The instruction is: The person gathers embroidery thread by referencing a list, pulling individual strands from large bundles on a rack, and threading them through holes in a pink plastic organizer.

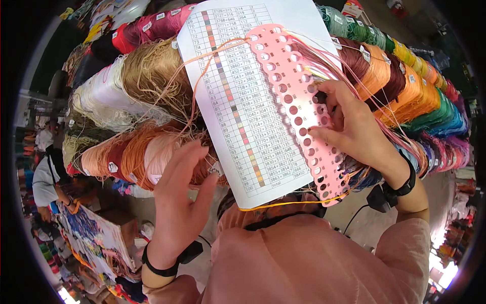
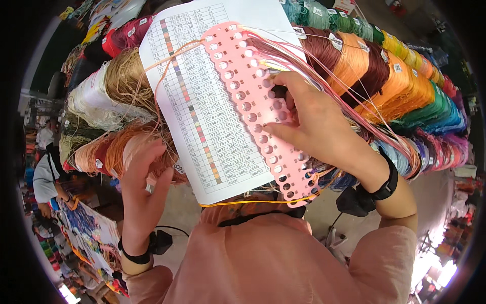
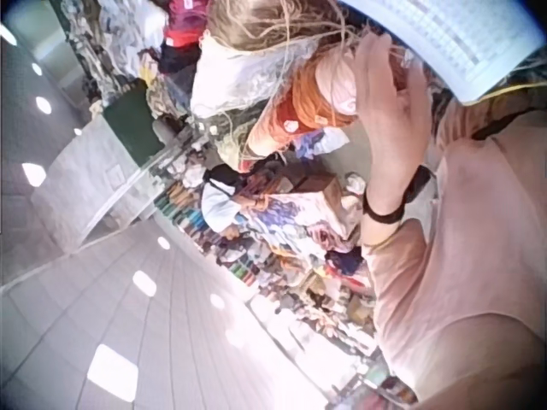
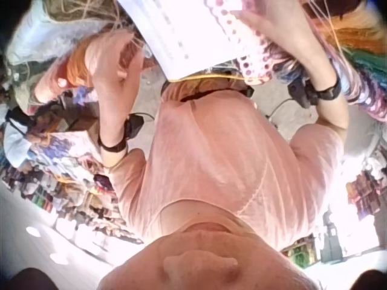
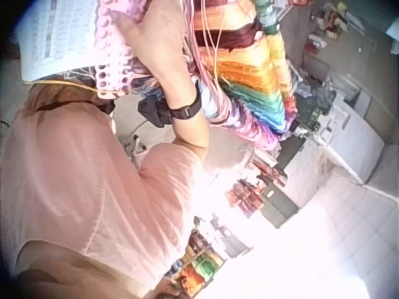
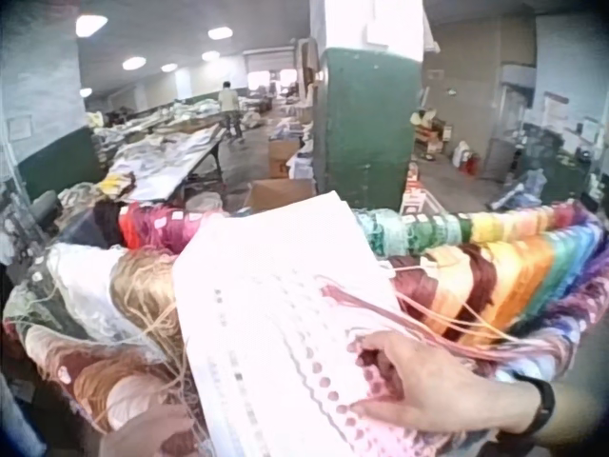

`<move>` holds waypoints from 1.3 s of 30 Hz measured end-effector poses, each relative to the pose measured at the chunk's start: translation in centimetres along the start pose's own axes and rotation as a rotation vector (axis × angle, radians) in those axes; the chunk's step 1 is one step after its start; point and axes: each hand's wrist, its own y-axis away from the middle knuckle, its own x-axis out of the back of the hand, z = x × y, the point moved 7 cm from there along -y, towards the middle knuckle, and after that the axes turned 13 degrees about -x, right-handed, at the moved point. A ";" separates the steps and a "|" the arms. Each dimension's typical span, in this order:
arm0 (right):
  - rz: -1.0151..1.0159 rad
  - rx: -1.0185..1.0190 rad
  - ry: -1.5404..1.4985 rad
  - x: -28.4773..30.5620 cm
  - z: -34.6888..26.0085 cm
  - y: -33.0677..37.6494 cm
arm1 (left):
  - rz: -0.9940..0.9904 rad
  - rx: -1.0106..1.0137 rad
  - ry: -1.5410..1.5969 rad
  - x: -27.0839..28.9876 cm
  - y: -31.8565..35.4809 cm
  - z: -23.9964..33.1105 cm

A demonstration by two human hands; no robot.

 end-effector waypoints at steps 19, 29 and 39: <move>-0.080 -0.129 -0.805 1.2 5.3 -0.7 | 0.117 0.365 0.581 -1.9 -1.7 -6.5; 0.153 -0.113 -0.577 1.4 5.8 0.9 | 0.092 -0.303 -0.250 -1.9 -0.7 0.8; 0.534 0.096 -0.221 3.9 0.7 2.7 | -0.056 -0.409 -0.298 -4.2 0.1 -0.1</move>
